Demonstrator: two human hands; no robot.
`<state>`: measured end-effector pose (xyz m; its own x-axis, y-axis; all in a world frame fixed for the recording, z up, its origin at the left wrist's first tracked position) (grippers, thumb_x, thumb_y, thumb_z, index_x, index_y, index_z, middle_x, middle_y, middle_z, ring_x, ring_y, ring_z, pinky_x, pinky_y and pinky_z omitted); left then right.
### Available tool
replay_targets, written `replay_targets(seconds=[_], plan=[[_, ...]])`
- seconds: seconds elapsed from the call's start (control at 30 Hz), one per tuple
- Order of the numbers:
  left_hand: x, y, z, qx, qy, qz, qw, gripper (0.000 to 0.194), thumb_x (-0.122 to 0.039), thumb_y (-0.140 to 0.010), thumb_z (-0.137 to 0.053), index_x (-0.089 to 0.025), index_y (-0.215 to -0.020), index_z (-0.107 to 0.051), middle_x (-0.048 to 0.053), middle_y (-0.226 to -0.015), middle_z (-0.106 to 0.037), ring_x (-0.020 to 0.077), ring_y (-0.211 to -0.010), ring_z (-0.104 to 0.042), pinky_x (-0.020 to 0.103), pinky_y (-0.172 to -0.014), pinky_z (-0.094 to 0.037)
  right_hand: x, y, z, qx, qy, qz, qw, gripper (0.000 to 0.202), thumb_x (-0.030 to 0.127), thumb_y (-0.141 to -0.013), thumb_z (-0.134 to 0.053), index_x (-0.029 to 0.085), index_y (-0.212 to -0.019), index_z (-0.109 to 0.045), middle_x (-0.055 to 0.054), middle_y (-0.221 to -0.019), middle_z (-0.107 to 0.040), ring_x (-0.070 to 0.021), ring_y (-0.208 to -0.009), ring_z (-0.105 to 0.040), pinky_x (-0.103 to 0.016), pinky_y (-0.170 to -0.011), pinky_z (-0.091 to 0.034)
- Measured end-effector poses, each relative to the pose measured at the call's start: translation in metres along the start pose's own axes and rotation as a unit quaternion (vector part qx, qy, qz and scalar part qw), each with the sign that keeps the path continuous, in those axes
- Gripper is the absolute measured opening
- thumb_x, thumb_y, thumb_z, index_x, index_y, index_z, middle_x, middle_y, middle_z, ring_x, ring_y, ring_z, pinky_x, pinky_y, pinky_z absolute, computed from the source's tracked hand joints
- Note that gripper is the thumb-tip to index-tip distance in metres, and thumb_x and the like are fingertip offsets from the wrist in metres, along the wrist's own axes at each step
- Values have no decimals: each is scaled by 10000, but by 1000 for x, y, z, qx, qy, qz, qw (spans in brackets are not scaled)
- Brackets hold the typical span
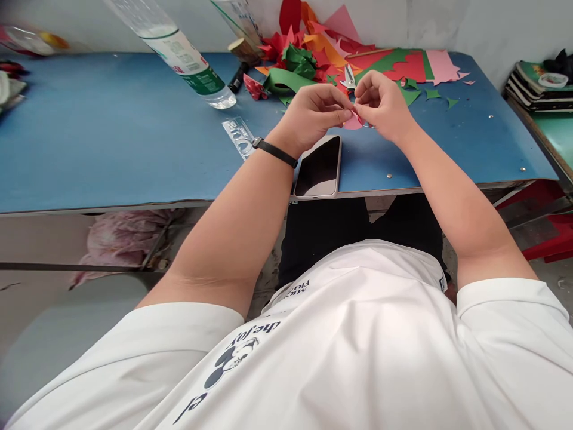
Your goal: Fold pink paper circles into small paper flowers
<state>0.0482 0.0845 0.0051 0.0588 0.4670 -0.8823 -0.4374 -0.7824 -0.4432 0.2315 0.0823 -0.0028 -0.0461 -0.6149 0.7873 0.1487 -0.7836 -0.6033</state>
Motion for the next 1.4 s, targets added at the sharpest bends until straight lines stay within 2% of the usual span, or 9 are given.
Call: replay_targets(seconds=[0.13,0.23,0.33,0.43,0.5,0.63,0.9,1.17,1.4], plan=[[4,-1,1,5,-17,5,1000,479,-718,-726,-1147,-351,-812,-852,99,-976,-877,448,-1149,-859,681,-1079,-699,-4,1,0,0,-24,-18,1000,402,-15,-831,-836,248,-1035,-610,22,-900,-770,-162,-734,-700,-262,-609,-540],[7,-4,4,-7,-3,-9,1000,499,-781,-725,-1142,-391,-807,-840,75,-939,-870,421,-1092,-844,674,-1057,-696,2,1,-1,-12,-38,-25,999,404,-104,-851,-796,232,-1001,-628,34,-878,-790,-147,-716,-705,-247,-623,-559],[10,-7,7,-19,26,-16,999,486,-759,-765,-1135,-393,-850,-827,42,-956,-860,318,-987,-767,614,-1044,-665,5,2,-1,-27,-30,-65,997,323,-69,-1059,-745,223,-973,-636,28,-798,-782,-142,-649,-708,-245,-594,-548],[11,-7,11,-51,44,-13,998,635,-783,-702,-1186,-342,-875,-762,25,-941,-820,244,-950,-653,561,-1048,-634,4,4,-1,-11,-35,-89,995,309,243,-1299,-766,229,-1022,-629,-24,-820,-834,-179,-689,-778,-258,-583,-554],[10,-7,11,-60,50,-10,997,749,-858,-642,-1206,-333,-878,-726,19,-927,-794,231,-947,-620,557,-1051,-629,3,5,-1,2,-34,-72,997,283,255,-1234,-888,230,-1109,-636,-4,-835,-845,-184,-704,-776,-262,-606,-566],[10,-6,9,-62,51,2,997,770,-866,-576,-1244,-347,-838,-739,23,-922,-806,250,-937,-641,585,-1052,-641,-3,4,1,-4,-10,-34,999,482,-47,-959,-909,239,-1236,-637,69,-853,-831,-161,-695,-716,-265,-660,-573],[15,-8,9,-52,60,-1,997,612,-724,-651,-1247,-334,-825,-810,38,-952,-863,258,-968,-649,553,-1053,-633,-7,2,5,-15,14,1,1000,482,-53,-896,-841,239,-1231,-656,70,-865,-797,-169,-757,-709,-290,-742,-556],[5,-2,9,-42,25,-42,998,376,-486,-821,-1190,-323,-852,-853,-25,-891,-819,195,-877,-627,482,-902,-519,13,5,1,-11,48,-34,998,489,245,-812,-1077,330,-1102,-693,46,-937,-794,-228,-870,-725,-393,-884,-625],[1,-6,9,-56,-42,-35,997,661,-947,-670,-1153,-380,-795,-836,9,-901,-843,242,-909,-590,531,-952,-556,27,8,0,-18,21,-51,998,566,485,-735,-1145,364,-1052,-692,37,-946,-776,-260,-928,-709,-464,-983,-638]])
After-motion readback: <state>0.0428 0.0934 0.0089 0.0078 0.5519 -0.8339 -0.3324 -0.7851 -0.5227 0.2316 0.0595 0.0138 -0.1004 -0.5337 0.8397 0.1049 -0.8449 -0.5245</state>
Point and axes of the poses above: each hand's wrist, its own y-axis away from the middle knuckle, its own z-axis out of the back of the hand, x = y × z, the point moved 7 cm from there along -y, towards the middle knuckle
